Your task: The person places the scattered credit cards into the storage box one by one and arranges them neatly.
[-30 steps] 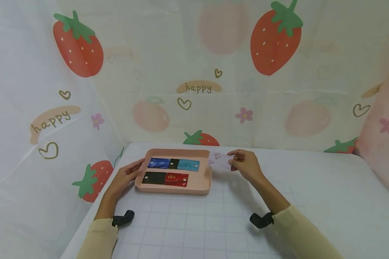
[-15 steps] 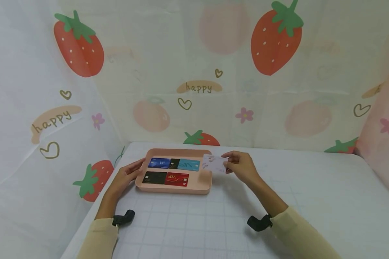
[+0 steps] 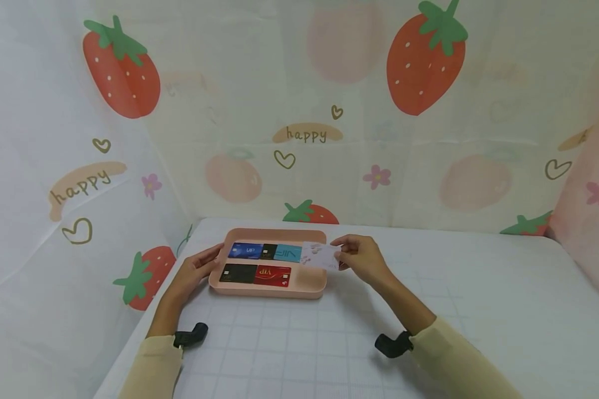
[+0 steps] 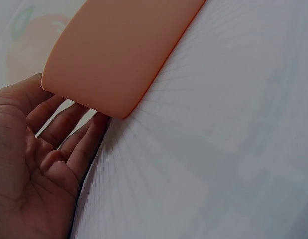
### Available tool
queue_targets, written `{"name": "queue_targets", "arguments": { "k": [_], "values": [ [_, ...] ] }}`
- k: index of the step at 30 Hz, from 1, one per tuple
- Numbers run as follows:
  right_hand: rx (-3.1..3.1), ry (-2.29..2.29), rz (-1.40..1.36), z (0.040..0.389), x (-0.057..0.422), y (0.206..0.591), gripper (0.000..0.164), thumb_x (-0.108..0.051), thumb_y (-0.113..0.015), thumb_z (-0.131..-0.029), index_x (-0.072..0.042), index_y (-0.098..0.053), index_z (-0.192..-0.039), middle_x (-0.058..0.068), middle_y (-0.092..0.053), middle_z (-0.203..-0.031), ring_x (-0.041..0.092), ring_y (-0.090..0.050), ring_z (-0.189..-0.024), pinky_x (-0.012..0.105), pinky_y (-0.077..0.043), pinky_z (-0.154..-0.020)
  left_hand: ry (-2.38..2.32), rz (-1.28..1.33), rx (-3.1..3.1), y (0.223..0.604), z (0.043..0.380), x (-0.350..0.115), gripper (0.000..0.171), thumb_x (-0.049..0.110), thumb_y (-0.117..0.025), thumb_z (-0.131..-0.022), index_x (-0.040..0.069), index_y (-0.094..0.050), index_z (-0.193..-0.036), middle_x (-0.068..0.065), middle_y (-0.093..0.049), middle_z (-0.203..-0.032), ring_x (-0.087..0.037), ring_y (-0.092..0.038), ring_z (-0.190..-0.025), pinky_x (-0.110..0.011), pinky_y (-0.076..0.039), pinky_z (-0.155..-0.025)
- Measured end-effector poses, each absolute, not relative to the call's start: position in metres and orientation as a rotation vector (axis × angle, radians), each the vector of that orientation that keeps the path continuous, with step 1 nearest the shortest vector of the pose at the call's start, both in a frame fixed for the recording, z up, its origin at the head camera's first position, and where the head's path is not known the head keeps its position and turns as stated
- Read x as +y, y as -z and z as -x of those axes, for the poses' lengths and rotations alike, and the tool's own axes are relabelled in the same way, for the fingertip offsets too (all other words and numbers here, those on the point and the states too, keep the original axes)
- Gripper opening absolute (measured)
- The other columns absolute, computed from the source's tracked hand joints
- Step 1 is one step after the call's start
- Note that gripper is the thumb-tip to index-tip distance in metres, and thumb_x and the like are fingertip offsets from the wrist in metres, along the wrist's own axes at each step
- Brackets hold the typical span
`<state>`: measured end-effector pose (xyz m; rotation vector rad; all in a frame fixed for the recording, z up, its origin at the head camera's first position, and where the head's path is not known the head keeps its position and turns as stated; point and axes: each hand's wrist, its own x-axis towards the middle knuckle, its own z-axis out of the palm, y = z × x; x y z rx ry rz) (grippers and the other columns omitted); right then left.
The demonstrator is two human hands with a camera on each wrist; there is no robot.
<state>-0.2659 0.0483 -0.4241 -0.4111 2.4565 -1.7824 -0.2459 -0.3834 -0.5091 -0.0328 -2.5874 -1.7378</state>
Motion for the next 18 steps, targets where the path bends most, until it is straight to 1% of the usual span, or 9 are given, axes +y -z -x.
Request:
{"name": "queue_targets", "arguments": {
  "k": [10,18],
  "values": [
    [2.442,1.747,0.455,0.263,0.037,0.424,0.022,0.005,-0.068,-0.091,0.004,-0.073,-0.113,0.013,-0.067,-0.082,0.019,-0.067,-0.065,0.033,-0.062,-0.067,1.749,0.064,-2.578,0.510,0.247,-0.385,0.058,0.036,-0.062,-0.102,0.020,-0.045,-0.155,-0.007,-0.043,-0.158,-0.027,-0.041,-0.145,-0.046,-0.038,-0.112],
    [2.413,1.723,0.438,0.266,0.027,0.428,0.022,0.004,-0.069,-0.091,0.004,-0.073,-0.112,0.013,-0.070,-0.084,0.019,-0.068,-0.066,0.033,-0.062,-0.066,1.739,0.061,-2.581,0.511,0.247,-0.385,0.059,0.038,-0.063,-0.101,0.021,-0.046,-0.155,-0.006,-0.044,-0.158,-0.028,-0.041,-0.145,-0.048,-0.038,-0.112]
  ]
}}
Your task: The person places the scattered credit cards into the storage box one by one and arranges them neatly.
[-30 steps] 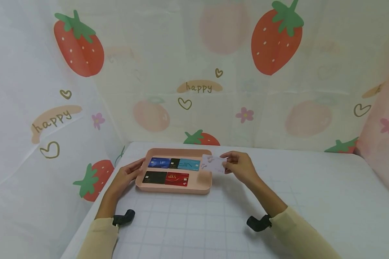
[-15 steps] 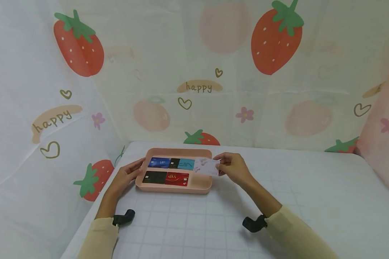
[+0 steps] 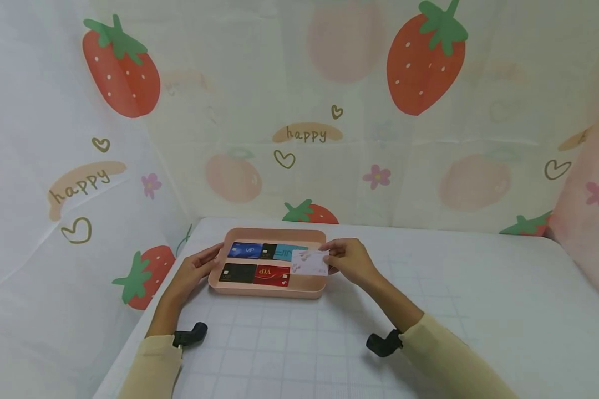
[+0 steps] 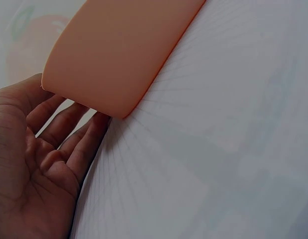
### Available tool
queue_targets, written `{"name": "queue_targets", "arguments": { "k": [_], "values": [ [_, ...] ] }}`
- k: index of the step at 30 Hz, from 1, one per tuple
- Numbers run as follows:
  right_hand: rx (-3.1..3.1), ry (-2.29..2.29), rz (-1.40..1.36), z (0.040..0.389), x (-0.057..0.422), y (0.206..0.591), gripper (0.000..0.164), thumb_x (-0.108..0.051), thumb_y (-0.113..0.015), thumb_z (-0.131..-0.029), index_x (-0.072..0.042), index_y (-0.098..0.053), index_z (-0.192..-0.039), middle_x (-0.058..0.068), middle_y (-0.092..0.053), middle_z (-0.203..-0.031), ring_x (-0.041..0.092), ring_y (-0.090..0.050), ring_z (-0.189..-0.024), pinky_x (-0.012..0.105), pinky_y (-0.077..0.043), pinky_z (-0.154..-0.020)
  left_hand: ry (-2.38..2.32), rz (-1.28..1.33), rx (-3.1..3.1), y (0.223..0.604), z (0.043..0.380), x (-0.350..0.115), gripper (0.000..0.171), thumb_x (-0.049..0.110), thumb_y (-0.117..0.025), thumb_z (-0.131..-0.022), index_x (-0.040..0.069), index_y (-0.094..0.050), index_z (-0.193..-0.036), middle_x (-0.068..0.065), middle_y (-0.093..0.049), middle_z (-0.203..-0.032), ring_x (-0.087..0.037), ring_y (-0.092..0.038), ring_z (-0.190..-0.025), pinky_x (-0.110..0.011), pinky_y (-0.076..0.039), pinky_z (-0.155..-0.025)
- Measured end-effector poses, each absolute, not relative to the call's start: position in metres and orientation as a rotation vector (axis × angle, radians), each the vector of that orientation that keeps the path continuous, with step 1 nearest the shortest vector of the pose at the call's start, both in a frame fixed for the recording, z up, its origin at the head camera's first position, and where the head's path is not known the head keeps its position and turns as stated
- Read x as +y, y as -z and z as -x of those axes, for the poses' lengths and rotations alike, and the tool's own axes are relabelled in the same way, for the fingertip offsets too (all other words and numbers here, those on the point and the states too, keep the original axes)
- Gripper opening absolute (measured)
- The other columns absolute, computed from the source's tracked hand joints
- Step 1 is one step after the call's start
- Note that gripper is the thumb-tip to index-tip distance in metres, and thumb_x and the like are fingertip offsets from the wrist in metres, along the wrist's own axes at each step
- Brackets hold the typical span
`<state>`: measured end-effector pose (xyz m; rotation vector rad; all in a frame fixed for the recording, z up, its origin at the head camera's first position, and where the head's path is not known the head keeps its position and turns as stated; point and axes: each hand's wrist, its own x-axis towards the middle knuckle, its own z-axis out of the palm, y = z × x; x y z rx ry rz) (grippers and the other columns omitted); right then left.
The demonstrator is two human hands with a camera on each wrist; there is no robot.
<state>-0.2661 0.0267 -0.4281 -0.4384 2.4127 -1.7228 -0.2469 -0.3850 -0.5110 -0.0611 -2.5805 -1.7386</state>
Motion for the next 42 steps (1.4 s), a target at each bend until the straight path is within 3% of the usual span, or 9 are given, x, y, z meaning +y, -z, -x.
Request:
{"name": "queue_targets", "arguments": {
  "k": [7,16,25,34,42],
  "values": [
    [2.416,1.673,0.381,0.267,0.016,0.431,0.023,0.004,-0.070,-0.091,0.002,-0.074,-0.115,0.012,-0.071,-0.090,0.020,-0.069,-0.071,0.033,-0.062,-0.067,1.741,0.060,-2.583,0.511,0.246,-0.386,0.058,0.038,-0.062,-0.101,0.021,-0.046,-0.154,-0.006,-0.043,-0.158,-0.028,-0.039,-0.147,-0.048,-0.037,-0.113],
    [2.457,1.628,0.425,0.268,0.003,0.433,0.020,0.003,-0.069,-0.092,0.002,-0.075,-0.111,0.010,-0.070,-0.085,0.019,-0.068,-0.069,0.032,-0.062,-0.064,1.736,0.063,-2.590,0.510,0.246,-0.387,0.058,0.038,-0.061,-0.102,0.022,-0.045,-0.155,-0.006,-0.043,-0.158,-0.028,-0.039,-0.146,-0.047,-0.038,-0.112],
    [2.458,1.583,0.456,0.267,-0.006,0.433,0.020,0.004,-0.070,-0.092,0.004,-0.075,-0.111,0.011,-0.068,-0.082,0.027,-0.071,-0.069,0.041,-0.063,-0.069,1.737,0.055,-2.591,0.509,0.245,-0.386,0.058,0.037,-0.062,-0.102,0.022,-0.045,-0.155,-0.006,-0.043,-0.158,-0.028,-0.040,-0.146,-0.048,-0.039,-0.112],
    [2.444,1.539,0.472,0.269,-0.015,0.436,0.021,0.002,-0.069,-0.093,0.006,-0.074,-0.113,0.011,-0.068,-0.080,0.027,-0.073,-0.068,0.038,-0.062,-0.067,1.729,0.041,-2.594,0.507,0.245,-0.385,0.058,0.036,-0.062,-0.102,0.020,-0.045,-0.155,-0.007,-0.044,-0.158,-0.028,-0.041,-0.145,-0.048,-0.038,-0.113],
    [2.425,1.530,0.466,0.271,-0.019,0.439,0.025,0.002,-0.069,-0.093,0.009,-0.071,-0.117,0.013,-0.069,-0.085,0.019,-0.072,-0.065,0.029,-0.061,-0.062,1.757,0.035,-2.587,0.508,0.247,-0.385,0.057,0.033,-0.062,-0.102,0.021,-0.046,-0.155,-0.006,-0.044,-0.157,-0.028,-0.042,-0.145,-0.046,-0.039,-0.112]
  ]
}}
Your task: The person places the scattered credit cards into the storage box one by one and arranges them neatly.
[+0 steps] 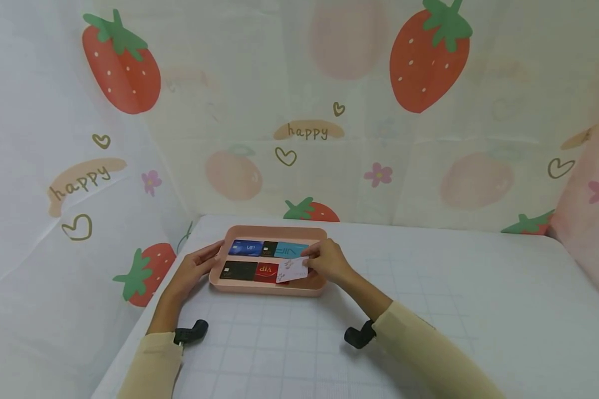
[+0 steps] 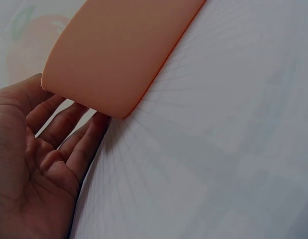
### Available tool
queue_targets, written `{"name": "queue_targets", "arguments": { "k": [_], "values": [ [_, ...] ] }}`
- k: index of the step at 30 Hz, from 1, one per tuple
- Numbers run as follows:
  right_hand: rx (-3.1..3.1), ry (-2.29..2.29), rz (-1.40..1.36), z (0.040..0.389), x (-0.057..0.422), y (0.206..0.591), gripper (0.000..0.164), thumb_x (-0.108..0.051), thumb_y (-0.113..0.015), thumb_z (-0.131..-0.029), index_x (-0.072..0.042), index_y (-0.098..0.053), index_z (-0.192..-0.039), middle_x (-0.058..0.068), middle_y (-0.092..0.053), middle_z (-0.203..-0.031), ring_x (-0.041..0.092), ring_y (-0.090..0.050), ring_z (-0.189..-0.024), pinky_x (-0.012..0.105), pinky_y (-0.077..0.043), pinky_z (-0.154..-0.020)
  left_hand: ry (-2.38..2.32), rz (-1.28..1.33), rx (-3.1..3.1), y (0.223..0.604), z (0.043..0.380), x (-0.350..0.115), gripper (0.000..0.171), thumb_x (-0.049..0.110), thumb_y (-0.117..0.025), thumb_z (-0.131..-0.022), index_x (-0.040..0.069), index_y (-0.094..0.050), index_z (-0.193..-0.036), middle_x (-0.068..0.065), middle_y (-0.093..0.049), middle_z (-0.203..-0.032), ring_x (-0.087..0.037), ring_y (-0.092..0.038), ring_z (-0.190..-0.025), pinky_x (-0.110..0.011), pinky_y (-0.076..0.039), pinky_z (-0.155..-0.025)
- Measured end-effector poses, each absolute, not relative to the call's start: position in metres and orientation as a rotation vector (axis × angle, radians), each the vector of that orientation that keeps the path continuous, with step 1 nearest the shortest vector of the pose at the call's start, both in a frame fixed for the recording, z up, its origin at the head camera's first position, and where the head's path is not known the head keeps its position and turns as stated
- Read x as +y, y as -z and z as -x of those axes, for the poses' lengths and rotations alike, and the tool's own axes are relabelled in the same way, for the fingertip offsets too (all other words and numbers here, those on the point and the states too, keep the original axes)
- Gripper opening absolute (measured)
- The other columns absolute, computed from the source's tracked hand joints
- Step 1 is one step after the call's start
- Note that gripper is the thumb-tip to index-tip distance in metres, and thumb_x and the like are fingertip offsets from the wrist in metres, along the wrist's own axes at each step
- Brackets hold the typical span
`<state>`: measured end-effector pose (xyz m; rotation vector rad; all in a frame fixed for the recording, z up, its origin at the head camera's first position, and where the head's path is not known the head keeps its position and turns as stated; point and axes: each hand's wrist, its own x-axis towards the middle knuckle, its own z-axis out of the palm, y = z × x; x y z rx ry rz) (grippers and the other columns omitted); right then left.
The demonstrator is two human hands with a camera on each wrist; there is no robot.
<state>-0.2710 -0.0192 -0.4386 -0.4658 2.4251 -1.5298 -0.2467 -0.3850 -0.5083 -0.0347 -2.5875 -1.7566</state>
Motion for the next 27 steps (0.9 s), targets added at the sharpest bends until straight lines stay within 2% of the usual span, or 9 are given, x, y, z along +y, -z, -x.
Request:
{"name": "queue_targets", "arguments": {
  "k": [6,9,14,16,27],
  "values": [
    [2.438,1.514,0.487,0.274,-0.020,0.444,0.024,0.001,-0.069,-0.094,0.009,-0.072,-0.116,0.012,-0.071,-0.083,0.020,-0.071,-0.061,0.029,-0.061,-0.062,1.729,0.072,-2.592,0.506,0.246,-0.385,0.057,0.032,-0.062,-0.102,0.018,-0.045,-0.155,-0.009,-0.044,-0.157,-0.030,-0.041,-0.145,-0.051,-0.035,-0.115],
    [2.428,1.520,0.494,0.275,-0.023,0.445,0.024,0.000,-0.069,-0.094,0.009,-0.071,-0.116,0.014,-0.072,-0.087,0.020,-0.072,-0.061,0.028,-0.060,-0.062,1.732,0.072,-2.597,0.498,0.241,-0.381,0.055,0.028,-0.060,-0.104,0.016,-0.044,-0.155,-0.012,-0.042,-0.158,-0.032,-0.040,-0.146,-0.052,-0.034,-0.115],
    [2.414,1.521,0.477,0.277,-0.027,0.449,0.024,0.000,-0.068,-0.094,0.009,-0.072,-0.116,0.013,-0.072,-0.088,0.020,-0.072,-0.061,0.028,-0.060,-0.063,1.732,0.051,-2.604,0.500,0.242,-0.381,0.056,0.030,-0.061,-0.103,0.017,-0.044,-0.155,-0.010,-0.043,-0.158,-0.030,-0.040,-0.145,-0.051,-0.035,-0.115],
    [2.411,1.518,0.466,0.277,-0.028,0.450,0.023,0.000,-0.068,-0.095,0.009,-0.072,-0.116,0.013,-0.071,-0.086,0.019,-0.071,-0.062,0.027,-0.060,-0.063,1.734,0.045,-2.596,0.507,0.246,-0.385,0.057,0.034,-0.063,-0.102,0.020,-0.046,-0.155,-0.007,-0.044,-0.157,-0.027,-0.041,-0.145,-0.050,-0.036,-0.114],
    [2.430,1.505,0.473,0.277,-0.028,0.449,0.024,0.000,-0.067,-0.094,0.011,-0.071,-0.116,0.015,-0.073,-0.092,0.020,-0.072,-0.062,0.027,-0.060,-0.063,1.728,0.029,-2.598,0.507,0.247,-0.385,0.057,0.033,-0.062,-0.102,0.020,-0.045,-0.155,-0.008,-0.044,-0.157,-0.029,-0.041,-0.145,-0.052,-0.036,-0.115]
  ]
}}
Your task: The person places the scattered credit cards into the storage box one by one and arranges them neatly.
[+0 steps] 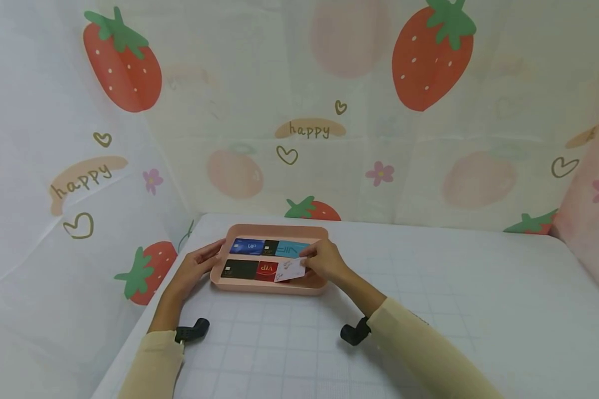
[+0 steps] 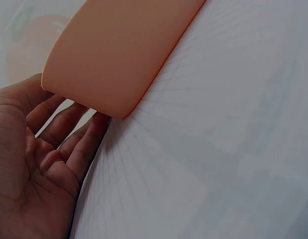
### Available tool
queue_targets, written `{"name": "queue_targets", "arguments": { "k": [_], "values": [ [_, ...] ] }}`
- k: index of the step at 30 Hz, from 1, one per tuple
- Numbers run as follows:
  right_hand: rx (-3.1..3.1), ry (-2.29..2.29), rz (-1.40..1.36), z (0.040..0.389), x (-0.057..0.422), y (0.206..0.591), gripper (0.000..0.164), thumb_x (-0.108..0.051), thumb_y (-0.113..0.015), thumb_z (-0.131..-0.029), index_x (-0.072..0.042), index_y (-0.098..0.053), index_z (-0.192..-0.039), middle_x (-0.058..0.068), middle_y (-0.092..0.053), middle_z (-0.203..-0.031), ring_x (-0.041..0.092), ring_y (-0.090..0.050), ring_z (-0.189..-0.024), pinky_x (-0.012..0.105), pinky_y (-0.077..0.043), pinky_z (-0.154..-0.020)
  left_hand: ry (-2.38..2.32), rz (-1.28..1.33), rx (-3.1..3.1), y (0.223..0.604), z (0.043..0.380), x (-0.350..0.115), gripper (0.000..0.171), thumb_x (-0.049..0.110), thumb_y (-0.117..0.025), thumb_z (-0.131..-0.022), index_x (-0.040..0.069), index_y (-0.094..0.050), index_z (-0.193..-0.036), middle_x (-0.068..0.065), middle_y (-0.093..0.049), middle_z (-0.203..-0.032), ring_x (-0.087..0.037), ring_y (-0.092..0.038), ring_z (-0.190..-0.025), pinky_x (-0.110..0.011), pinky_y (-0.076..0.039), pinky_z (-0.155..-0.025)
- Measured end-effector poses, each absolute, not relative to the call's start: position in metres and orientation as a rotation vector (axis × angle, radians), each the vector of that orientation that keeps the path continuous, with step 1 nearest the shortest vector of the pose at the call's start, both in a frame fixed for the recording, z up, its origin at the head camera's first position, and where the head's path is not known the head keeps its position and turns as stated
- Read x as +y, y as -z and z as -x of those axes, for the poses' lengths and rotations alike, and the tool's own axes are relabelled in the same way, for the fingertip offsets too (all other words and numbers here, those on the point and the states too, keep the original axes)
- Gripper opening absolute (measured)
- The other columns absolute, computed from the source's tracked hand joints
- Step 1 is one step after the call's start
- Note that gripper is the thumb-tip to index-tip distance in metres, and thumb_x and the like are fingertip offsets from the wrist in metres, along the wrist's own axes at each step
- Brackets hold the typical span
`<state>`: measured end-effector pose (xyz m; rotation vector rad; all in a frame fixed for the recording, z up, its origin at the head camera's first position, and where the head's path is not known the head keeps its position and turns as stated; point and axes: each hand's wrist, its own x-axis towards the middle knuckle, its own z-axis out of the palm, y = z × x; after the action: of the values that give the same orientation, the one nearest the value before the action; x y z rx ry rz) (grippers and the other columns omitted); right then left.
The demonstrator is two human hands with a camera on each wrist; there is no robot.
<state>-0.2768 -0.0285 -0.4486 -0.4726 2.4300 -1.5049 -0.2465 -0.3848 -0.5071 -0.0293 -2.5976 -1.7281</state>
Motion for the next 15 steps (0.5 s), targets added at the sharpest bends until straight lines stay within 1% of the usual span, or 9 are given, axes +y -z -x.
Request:
{"name": "queue_targets", "arguments": {
  "k": [6,12,15],
  "values": [
    [2.454,1.479,0.450,0.2807,-0.0293,0.4521,0.022,0.001,-0.069,-0.093,0.009,-0.073,-0.114,0.016,-0.074,-0.097,0.019,-0.073,-0.066,0.028,-0.061,-0.066,1.727,0.031,-2.596,0.5061,0.2451,-0.3842,0.056,0.033,-0.062,-0.102,0.020,-0.046,-0.154,-0.008,-0.044,-0.157,-0.029,-0.041,-0.145,-0.052,-0.036,-0.115],
    [2.505,1.396,0.442,0.2816,-0.0295,0.4507,0.021,0.003,-0.072,-0.090,0.007,-0.074,-0.110,0.015,-0.074,-0.098,0.018,-0.070,-0.076,0.028,-0.061,-0.070,1.735,0.029,-2.593,0.5058,0.2448,-0.3841,0.056,0.033,-0.063,-0.102,0.021,-0.046,-0.154,-0.008,-0.045,-0.157,-0.029,-0.041,-0.145,-0.052,-0.036,-0.114],
    [2.531,1.352,0.442,0.2807,-0.0296,0.4484,0.019,0.002,-0.073,-0.089,0.006,-0.076,-0.108,0.014,-0.074,-0.101,0.018,-0.068,-0.082,0.027,-0.061,-0.071,1.743,0.031,-2.590,0.5063,0.2455,-0.3843,0.056,0.033,-0.063,-0.102,0.021,-0.046,-0.154,-0.007,-0.045,-0.157,-0.029,-0.041,-0.145,-0.051,-0.036,-0.115]
  ]
}}
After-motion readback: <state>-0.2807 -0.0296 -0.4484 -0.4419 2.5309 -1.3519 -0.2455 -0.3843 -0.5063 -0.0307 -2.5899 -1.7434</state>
